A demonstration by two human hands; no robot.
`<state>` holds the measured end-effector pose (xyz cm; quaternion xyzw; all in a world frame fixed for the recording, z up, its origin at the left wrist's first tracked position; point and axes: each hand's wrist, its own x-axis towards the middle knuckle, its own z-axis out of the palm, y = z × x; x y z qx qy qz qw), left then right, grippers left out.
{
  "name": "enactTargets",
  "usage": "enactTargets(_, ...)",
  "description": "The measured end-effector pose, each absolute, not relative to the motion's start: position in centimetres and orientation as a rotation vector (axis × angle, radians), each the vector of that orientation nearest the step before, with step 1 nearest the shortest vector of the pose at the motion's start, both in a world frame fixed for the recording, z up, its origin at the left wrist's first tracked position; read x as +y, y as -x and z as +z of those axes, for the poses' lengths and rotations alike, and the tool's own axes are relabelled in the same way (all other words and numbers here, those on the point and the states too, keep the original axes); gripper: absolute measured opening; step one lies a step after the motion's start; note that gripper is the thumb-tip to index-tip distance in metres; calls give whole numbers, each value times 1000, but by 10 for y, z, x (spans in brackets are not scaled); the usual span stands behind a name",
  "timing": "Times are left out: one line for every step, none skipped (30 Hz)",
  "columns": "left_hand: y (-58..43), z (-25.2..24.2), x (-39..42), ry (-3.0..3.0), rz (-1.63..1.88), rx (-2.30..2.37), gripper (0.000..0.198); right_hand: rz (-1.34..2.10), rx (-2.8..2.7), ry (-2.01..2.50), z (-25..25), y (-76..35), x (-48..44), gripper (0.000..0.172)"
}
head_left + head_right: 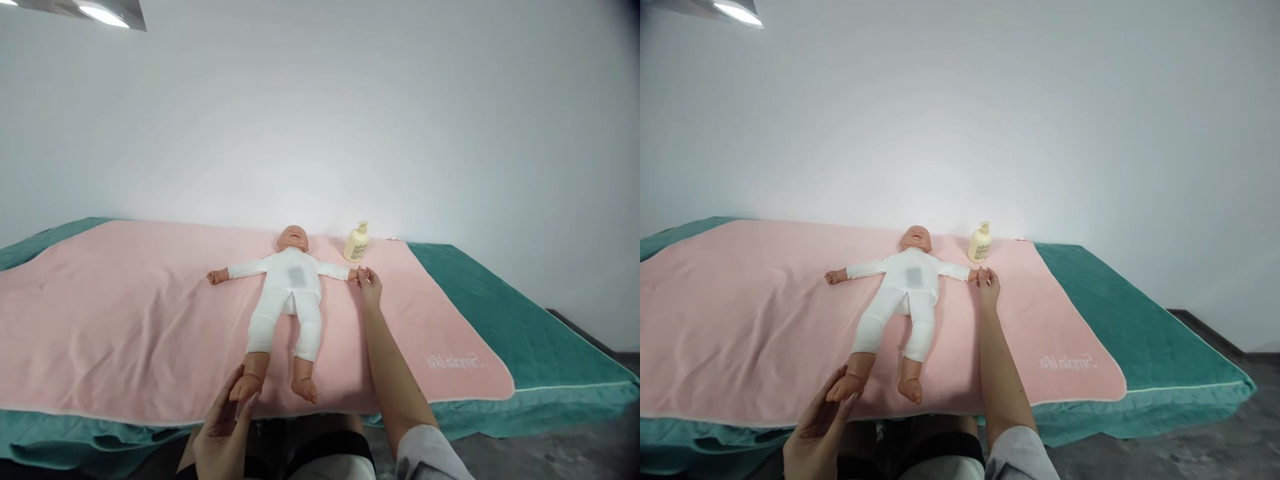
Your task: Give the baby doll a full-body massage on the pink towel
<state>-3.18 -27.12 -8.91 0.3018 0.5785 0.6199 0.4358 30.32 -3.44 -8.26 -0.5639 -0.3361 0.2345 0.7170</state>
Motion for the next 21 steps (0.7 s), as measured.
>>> enactTargets(32, -87, -271, -787, 1565, 1458, 54, 516, -748, 1233, -81, -302, -35, 61)
enactTargets(33, -84, -269, -831, 1580, 1467, 52, 507, -755, 1219, -80, -301, -37, 59)
enactTargets(33, -82, -268, -876, 1596, 1472, 49, 492, -762, 1206, -78, -299, -38, 57)
enactTargets(33, -81, -266, -916, 1614, 1477, 46, 475, -769, 1195, -76, -296, -40, 55)
enactTargets(33, -79, -264, -948, 1630, 1479, 43, 459, -774, 1186, -74, -293, -42, 53)
enactTargets(33, -78, -261, -973, 1646, 1478, 41, 446, -780, 1175, -72, -290, -44, 51)
enactTargets(32, -77, -258, -991, 1665, 1471, 40, 437, -787, 1161, -70, -286, -46, 51)
enactTargets(31, -76, -254, -1005, 1683, 1464, 40, 433, -797, 1146, -68, -282, -47, 51)
enactTargets(29, -74, -251, -1019, 1690, 1459, 41, 429, -810, 1128, -66, -278, -49, 52)
enactTargets(28, -72, -247, -1036, 1689, 1453, 42, 420, -823, 1108, -64, -274, -50, 52)
enactTargets(26, -70, -243, -1058, 1685, 1447, 42, 407, -835, 1090, -62, -269, -51, 53)
enactTargets(23, -68, -239, -1083, 1680, 1439, 41, 389, -841, 1076, -61, -264, -52, 54)
enactTargets(21, -65, -235, -1107, 1675, 1427, 40, 366, -844, 1066, -59, -258, -53, 54)
enactTargets(19, -63, -230, -1128, 1672, 1407, 39, 340, -846, 1056, -58, -252, -54, 55)
enactTargets(16, -61, -226, -1144, 1676, 1385, 38, 314, -855, 1047, -57, -245, -55, 56)
enactTargets(14, -58, -221, -1154, 1682, 1365, 38, 286, -877, 1039, -56, -238, -56, 56)
enactTargets(12, -56, -216, -1157, 1688, 1352, 39, 250, -918, 1032, -56, -230, -57, 53)
enactTargets(11, -53, -211, -1156, 1691, 1343, 40, 203, -980, 1032, -56, -222, -58, 48)
enactTargets(10, -51, -206, -1156, 1690, 1340, 42, 146, -1053, 1041, -56, -215, -60, 41)
enactTargets(9, -48, -200, -1157, 1688, 1342, 43, 90, -1133, 1055, -57, -209, -62, 35)
enactTargets(9, -44, -195, -1160, 1687, 1346, 45, 41, -1209, 1066, -57, -203, -63, 30)
